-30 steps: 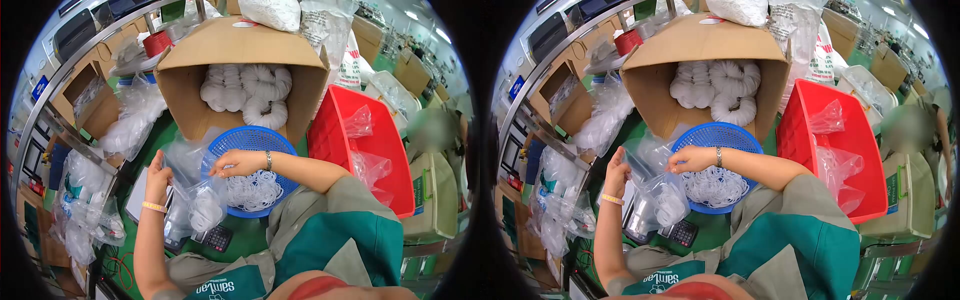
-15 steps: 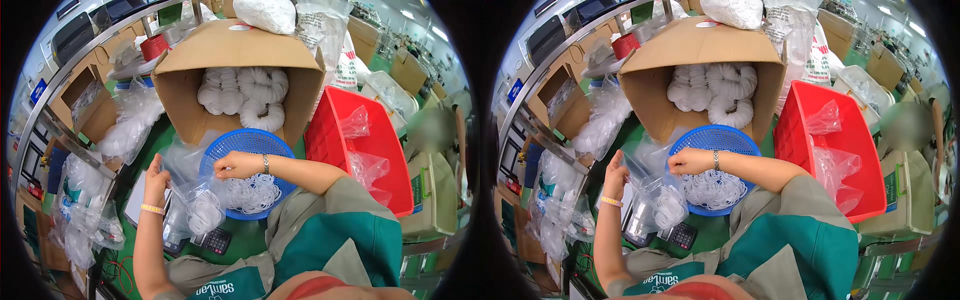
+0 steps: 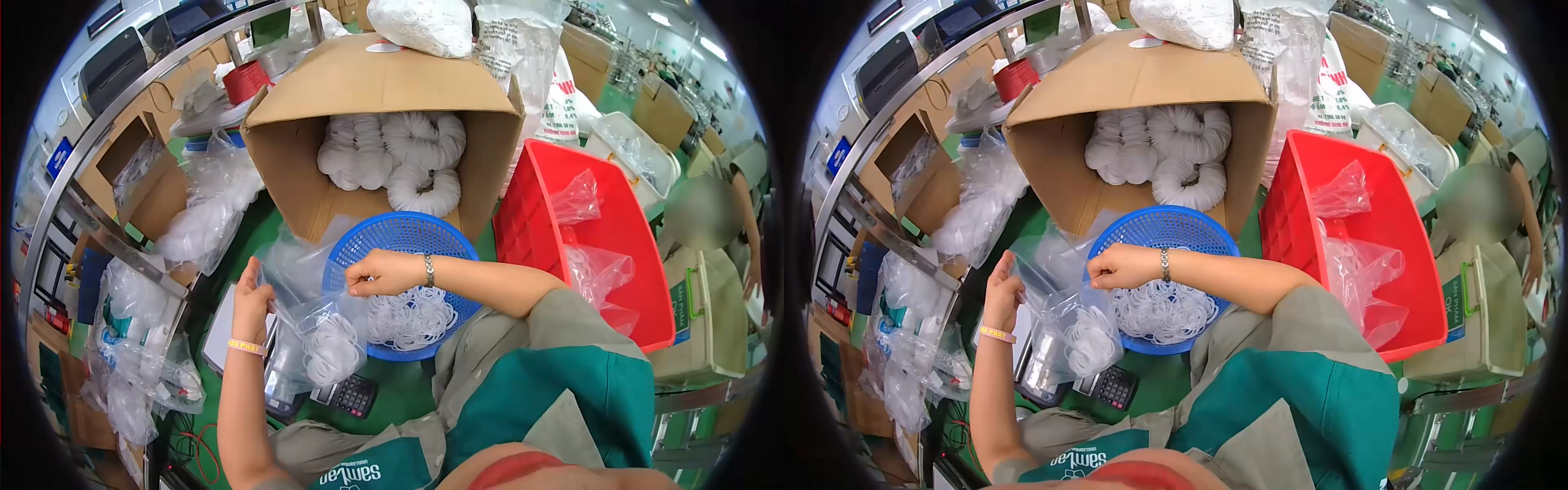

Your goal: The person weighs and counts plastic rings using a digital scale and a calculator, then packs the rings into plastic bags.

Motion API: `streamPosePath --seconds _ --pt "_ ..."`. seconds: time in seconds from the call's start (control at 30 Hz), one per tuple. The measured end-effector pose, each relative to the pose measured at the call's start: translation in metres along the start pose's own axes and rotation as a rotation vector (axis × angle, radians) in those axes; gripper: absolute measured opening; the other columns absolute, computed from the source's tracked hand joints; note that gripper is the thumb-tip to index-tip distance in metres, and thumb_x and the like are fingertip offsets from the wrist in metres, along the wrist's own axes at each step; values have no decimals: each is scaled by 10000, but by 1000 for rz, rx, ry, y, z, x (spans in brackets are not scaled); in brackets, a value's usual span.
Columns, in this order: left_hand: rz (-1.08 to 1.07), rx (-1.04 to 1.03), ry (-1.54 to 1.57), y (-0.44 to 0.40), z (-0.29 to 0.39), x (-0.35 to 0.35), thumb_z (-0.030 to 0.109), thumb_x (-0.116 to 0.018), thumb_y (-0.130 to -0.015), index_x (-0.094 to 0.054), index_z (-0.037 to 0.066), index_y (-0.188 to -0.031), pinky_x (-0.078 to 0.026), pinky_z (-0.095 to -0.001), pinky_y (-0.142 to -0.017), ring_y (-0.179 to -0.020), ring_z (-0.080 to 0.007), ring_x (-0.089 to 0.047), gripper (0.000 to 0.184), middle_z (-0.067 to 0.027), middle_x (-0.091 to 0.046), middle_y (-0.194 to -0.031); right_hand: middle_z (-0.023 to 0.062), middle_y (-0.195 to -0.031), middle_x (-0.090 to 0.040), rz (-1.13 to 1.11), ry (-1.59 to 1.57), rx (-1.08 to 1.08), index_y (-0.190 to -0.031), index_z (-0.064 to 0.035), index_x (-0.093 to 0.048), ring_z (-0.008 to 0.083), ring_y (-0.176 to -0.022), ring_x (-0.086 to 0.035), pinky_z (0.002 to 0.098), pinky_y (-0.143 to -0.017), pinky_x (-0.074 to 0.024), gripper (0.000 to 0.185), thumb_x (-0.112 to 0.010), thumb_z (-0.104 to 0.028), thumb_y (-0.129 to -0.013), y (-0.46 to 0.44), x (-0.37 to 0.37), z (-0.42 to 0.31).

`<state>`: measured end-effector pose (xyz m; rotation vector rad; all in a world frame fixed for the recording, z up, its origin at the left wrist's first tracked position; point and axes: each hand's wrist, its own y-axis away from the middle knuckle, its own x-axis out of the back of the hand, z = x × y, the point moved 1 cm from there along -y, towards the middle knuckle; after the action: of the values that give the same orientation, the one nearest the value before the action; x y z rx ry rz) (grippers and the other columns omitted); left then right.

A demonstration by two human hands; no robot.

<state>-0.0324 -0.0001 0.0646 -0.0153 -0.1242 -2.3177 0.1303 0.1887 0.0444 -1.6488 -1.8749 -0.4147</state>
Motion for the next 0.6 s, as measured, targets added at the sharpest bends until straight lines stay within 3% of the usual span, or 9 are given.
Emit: streamPosePath --seconds 0.3,0.33,0.47,0.6 --pt "-2 -2 -1 -1 0 0 -40 -425 -654 -210 -31 -1305 -349 -195 -426 -507 -56 -441 685 -134 -259 -1359 44 -584 -535 29 -27 24 -719 -35 -516 144 -527 -493 279 -511 -397 191 -541 -200 -814 0 -1 0" --pt "35 31 27 -2 -2 0 -81 -403 -597 -277 6 -1295 -332 -197 -427 -499 -51 -420 714 -69 -287 -1357 44 -584 -535 32 -26 23 -719 -35 -516 144 -527 -493 279 -511 -397 191 -541 -200 -814 1 0 1" --pt "30 42 24 -2 -3 1 -74 -405 -605 -261 2 -1300 -332 -195 -430 -502 -50 -417 713 -63 -273 -1364 44 -567 -521 40 -6 57 -705 -39 -509 150 -513 -481 285 -495 -382 188 -543 -192 -809 2 0 3" --pt "17 12 32 -2 -4 2 -51 -432 -644 -213 -7 -1312 -342 -196 -426 -491 -58 -420 705 -116 -294 -1341 31 -546 -527 48 4 46 -647 -54 -478 139 -503 -516 282 -488 -400 218 -545 -202 -792 3 0 2"
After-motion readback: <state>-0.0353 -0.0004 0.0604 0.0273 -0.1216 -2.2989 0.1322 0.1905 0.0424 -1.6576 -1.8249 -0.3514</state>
